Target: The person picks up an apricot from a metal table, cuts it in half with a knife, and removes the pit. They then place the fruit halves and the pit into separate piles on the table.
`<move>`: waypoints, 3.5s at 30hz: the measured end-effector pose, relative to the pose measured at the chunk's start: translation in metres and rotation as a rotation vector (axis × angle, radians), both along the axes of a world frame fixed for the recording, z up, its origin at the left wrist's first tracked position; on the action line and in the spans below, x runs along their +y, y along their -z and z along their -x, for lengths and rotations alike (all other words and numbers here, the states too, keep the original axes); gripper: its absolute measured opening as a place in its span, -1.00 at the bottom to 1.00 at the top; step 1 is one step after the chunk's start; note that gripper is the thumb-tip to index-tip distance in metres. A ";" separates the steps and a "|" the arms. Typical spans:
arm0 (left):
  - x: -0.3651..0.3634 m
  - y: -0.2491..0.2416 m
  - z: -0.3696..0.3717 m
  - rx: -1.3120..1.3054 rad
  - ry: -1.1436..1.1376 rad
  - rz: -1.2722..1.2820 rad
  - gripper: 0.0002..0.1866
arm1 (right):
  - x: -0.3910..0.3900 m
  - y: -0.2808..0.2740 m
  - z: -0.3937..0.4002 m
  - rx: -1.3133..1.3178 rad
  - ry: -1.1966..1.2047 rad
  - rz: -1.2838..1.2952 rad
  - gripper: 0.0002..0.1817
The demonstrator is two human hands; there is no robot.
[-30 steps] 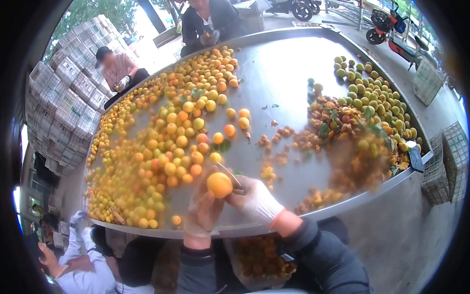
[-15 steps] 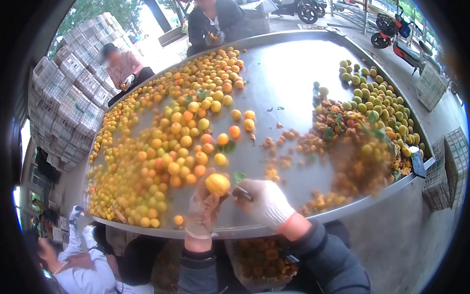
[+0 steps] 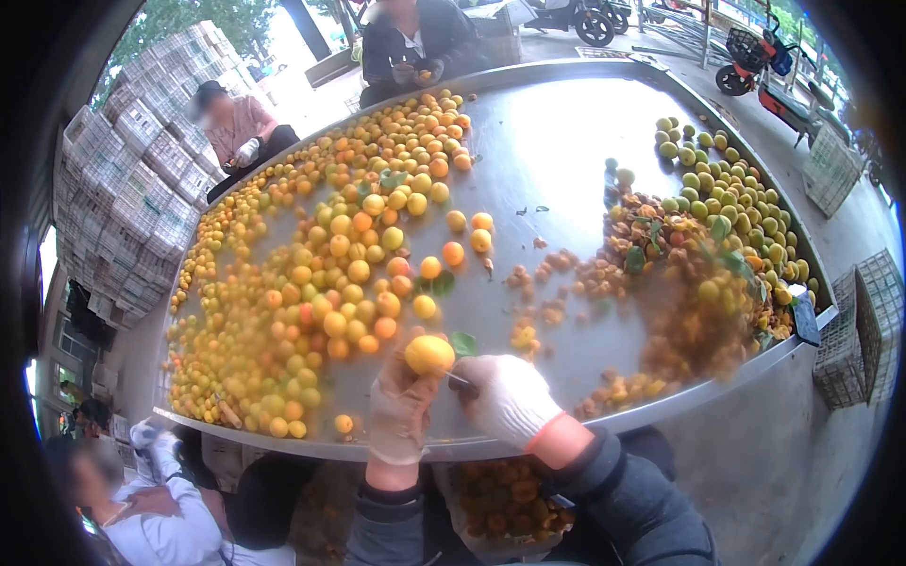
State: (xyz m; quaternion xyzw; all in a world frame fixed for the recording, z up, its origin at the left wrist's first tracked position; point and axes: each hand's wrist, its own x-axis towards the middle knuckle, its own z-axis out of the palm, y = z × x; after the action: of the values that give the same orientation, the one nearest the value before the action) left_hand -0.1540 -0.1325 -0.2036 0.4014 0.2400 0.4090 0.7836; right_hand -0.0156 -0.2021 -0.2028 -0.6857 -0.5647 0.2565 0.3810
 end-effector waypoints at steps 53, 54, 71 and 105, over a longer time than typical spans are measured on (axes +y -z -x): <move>-0.004 0.015 0.004 0.567 -0.115 -0.739 -0.37 | -0.001 0.003 -0.008 0.335 -0.304 0.135 -0.86; -0.004 0.015 0.004 0.568 -0.118 -0.743 -0.37 | -0.001 0.004 -0.001 0.179 -0.184 0.094 -0.85; 0.003 0.008 0.007 0.453 -0.088 -0.438 -0.46 | 0.005 0.004 0.014 0.006 0.005 0.003 -0.81; 0.007 -0.003 0.006 0.162 -0.100 0.196 -0.43 | -0.006 -0.032 -0.019 0.776 0.277 -0.087 -0.82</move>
State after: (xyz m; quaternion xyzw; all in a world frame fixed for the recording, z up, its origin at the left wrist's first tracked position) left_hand -0.1599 -0.1253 -0.2002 0.3420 0.3612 0.3883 0.7757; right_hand 0.0033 -0.2077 -0.1707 -0.5912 -0.2917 0.4181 0.6250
